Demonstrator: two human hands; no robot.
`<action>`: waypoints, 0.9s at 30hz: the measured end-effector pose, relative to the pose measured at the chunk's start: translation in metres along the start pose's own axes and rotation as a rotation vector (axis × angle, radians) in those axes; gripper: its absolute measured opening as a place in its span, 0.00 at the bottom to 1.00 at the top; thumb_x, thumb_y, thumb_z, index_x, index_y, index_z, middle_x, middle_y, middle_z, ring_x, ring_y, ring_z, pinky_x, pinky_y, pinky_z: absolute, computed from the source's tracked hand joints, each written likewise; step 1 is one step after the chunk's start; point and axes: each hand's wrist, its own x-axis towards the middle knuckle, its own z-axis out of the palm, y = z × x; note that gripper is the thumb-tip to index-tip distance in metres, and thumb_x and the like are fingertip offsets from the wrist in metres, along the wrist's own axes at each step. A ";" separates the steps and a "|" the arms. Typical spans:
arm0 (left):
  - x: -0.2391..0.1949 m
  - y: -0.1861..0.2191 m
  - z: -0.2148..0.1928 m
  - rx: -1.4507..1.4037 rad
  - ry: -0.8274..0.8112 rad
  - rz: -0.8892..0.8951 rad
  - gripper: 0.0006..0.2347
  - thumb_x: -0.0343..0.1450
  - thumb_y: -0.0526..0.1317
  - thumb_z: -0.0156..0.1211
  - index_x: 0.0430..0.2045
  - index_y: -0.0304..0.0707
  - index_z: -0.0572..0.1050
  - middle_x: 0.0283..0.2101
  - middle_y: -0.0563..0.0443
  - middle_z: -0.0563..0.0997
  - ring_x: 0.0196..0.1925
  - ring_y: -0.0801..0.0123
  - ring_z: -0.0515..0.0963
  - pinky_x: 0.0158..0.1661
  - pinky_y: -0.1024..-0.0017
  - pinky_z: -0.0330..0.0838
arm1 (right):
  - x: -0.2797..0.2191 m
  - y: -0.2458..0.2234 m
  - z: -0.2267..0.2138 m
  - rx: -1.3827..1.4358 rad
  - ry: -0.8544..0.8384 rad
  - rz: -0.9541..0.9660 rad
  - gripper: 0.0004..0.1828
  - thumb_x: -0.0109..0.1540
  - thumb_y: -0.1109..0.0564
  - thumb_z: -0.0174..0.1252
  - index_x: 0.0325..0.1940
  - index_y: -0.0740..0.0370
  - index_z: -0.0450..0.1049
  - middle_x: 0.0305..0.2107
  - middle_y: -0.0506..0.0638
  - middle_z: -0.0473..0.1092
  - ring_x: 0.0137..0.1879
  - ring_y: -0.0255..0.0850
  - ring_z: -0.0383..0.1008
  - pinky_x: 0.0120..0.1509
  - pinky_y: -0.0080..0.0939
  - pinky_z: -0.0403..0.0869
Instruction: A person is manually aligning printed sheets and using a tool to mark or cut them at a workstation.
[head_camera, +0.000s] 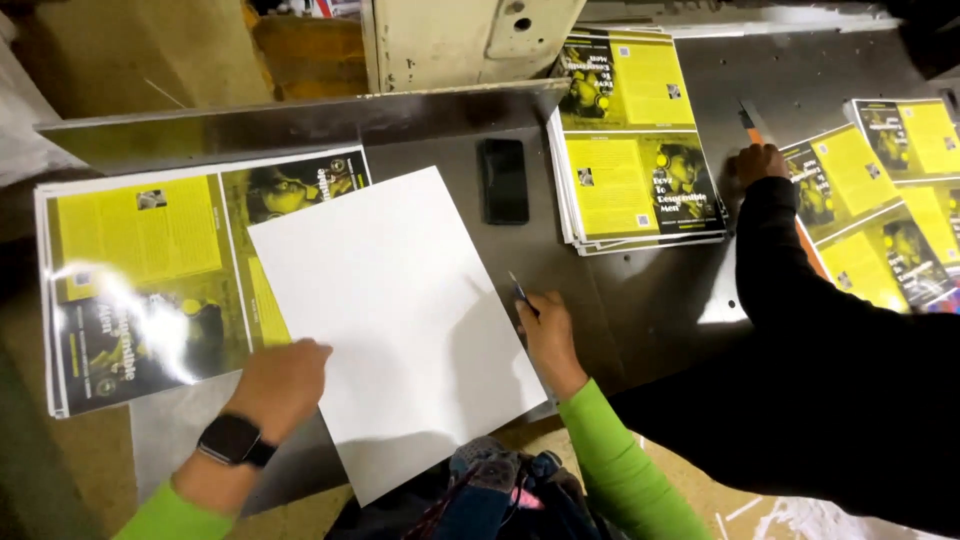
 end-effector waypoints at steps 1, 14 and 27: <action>0.017 0.008 -0.004 0.025 0.075 0.074 0.15 0.70 0.32 0.45 0.45 0.47 0.76 0.52 0.52 0.77 0.57 0.61 0.76 0.55 0.64 0.71 | -0.001 -0.014 0.002 0.037 0.023 -0.015 0.15 0.63 0.60 0.55 0.49 0.73 0.74 0.37 0.63 0.68 0.39 0.48 0.76 0.39 0.41 0.79; 0.192 0.107 -0.052 0.020 0.142 0.123 0.31 0.67 0.31 0.56 0.67 0.38 0.52 0.73 0.46 0.46 0.74 0.55 0.46 0.67 0.53 0.46 | 0.127 -0.062 0.089 0.222 0.137 -0.331 0.16 0.55 0.68 0.58 0.47 0.63 0.78 0.23 0.52 0.62 0.24 0.36 0.68 0.22 0.32 0.71; 0.178 0.117 -0.082 0.135 0.060 0.060 0.28 0.66 0.34 0.58 0.63 0.37 0.59 0.73 0.49 0.44 0.73 0.57 0.43 0.65 0.55 0.49 | 0.181 -0.056 0.110 -0.123 0.223 -0.509 0.19 0.50 0.63 0.62 0.44 0.51 0.81 0.28 0.50 0.70 0.35 0.45 0.75 0.37 0.39 0.73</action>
